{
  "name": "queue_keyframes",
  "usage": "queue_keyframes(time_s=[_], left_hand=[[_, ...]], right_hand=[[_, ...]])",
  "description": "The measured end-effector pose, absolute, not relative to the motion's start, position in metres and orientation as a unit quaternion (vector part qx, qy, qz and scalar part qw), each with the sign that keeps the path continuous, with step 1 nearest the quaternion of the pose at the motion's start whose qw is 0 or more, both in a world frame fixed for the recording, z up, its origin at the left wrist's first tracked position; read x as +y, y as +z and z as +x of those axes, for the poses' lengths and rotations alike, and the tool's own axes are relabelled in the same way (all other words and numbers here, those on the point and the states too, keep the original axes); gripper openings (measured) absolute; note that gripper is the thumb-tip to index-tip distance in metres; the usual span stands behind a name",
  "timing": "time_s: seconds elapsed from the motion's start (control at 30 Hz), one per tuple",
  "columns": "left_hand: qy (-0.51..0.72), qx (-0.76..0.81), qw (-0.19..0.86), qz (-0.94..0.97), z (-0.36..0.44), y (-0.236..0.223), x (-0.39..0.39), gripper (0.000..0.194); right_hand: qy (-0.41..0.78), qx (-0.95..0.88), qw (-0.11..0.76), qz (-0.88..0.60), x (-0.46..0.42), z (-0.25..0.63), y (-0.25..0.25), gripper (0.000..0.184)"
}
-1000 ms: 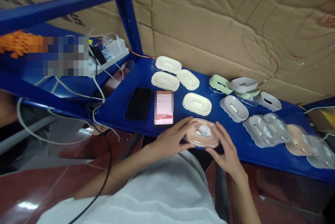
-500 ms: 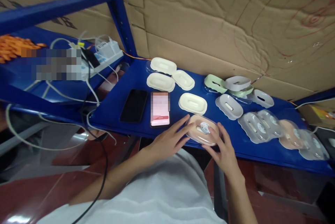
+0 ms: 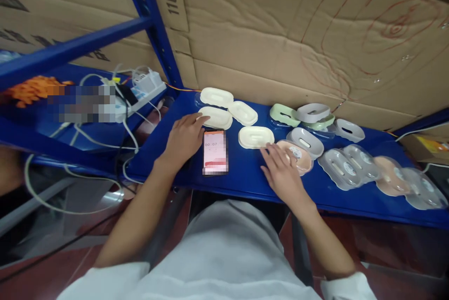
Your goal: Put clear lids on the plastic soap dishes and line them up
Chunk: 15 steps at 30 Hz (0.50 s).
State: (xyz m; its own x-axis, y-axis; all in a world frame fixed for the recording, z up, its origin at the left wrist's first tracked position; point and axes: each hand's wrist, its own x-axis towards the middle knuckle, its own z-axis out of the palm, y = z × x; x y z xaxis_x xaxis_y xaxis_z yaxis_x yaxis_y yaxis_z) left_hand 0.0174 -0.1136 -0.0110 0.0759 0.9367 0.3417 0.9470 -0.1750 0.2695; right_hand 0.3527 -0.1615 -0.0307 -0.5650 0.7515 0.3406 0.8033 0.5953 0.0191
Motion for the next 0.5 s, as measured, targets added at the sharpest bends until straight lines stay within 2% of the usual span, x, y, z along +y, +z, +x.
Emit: queue_keyframes(time_s=[0.2,0.5], left_hand=[[-0.176,-0.661,-0.001,-0.729,0.012,-0.005,-0.077,0.048],[-0.188,-0.655,-0.031,-0.731,-0.029,-0.003,0.006,0.048]], right_hand=[[-0.043,-0.917,0.084,-0.388,-0.14,0.322,-0.029,0.048],[-0.067,-0.922,0.128,-0.36,-0.155,0.326,-0.034,0.042]])
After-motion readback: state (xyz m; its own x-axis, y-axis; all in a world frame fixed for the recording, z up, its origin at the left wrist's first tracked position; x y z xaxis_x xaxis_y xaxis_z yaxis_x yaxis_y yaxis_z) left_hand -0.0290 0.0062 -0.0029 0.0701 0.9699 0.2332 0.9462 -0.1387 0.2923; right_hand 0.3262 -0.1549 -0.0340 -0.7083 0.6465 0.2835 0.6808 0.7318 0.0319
